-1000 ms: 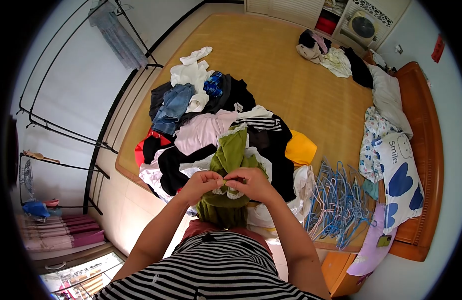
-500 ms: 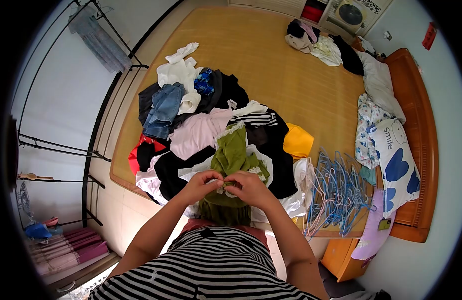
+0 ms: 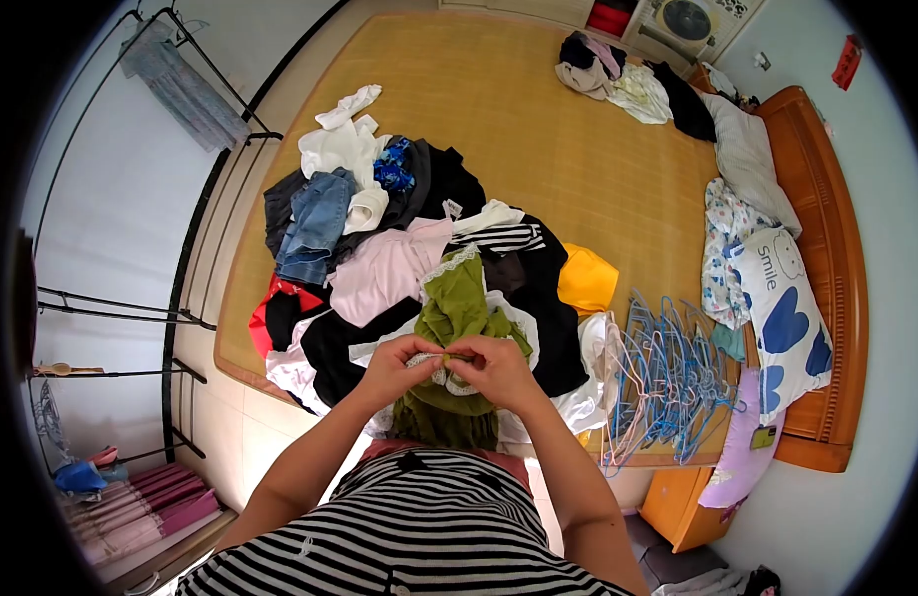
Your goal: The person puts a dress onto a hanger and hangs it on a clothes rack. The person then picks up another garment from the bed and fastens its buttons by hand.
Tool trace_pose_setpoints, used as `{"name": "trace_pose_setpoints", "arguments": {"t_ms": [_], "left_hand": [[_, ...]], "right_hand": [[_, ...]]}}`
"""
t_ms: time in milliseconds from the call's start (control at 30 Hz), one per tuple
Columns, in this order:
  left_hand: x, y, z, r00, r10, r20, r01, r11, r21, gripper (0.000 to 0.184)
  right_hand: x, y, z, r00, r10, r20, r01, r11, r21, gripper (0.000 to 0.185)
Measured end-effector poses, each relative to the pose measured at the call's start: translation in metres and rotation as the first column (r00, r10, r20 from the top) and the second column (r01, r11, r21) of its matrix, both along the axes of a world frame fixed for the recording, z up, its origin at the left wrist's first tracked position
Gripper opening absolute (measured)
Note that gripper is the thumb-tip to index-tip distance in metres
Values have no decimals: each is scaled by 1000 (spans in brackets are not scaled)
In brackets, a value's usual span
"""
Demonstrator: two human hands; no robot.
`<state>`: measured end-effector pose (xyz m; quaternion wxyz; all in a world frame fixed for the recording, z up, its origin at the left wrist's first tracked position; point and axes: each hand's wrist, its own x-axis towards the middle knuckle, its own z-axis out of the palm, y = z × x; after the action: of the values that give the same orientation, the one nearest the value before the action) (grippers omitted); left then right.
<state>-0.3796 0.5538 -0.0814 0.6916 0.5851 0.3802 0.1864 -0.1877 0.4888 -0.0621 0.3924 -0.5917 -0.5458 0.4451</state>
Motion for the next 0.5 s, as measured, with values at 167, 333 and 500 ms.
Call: {"name": "trace_pose_setpoints", "arguments": {"t_ms": [167, 333, 500], "left_hand": [[2, -3, -2, 999, 27, 42, -33, 988, 154, 15], [2, 1, 6, 999, -6, 41, 4, 999, 43, 13], [3, 0, 4, 998, -42, 37, 39, 996, 80, 13]], "right_hand": [[3, 1, -1, 999, 11, -37, -12, 999, -40, 19], [6, 2, -2, 996, 31, -83, -37, 997, -72, 20], [11, 0, 2, 988, 60, -145, -82, 985, -153, 19]]}}
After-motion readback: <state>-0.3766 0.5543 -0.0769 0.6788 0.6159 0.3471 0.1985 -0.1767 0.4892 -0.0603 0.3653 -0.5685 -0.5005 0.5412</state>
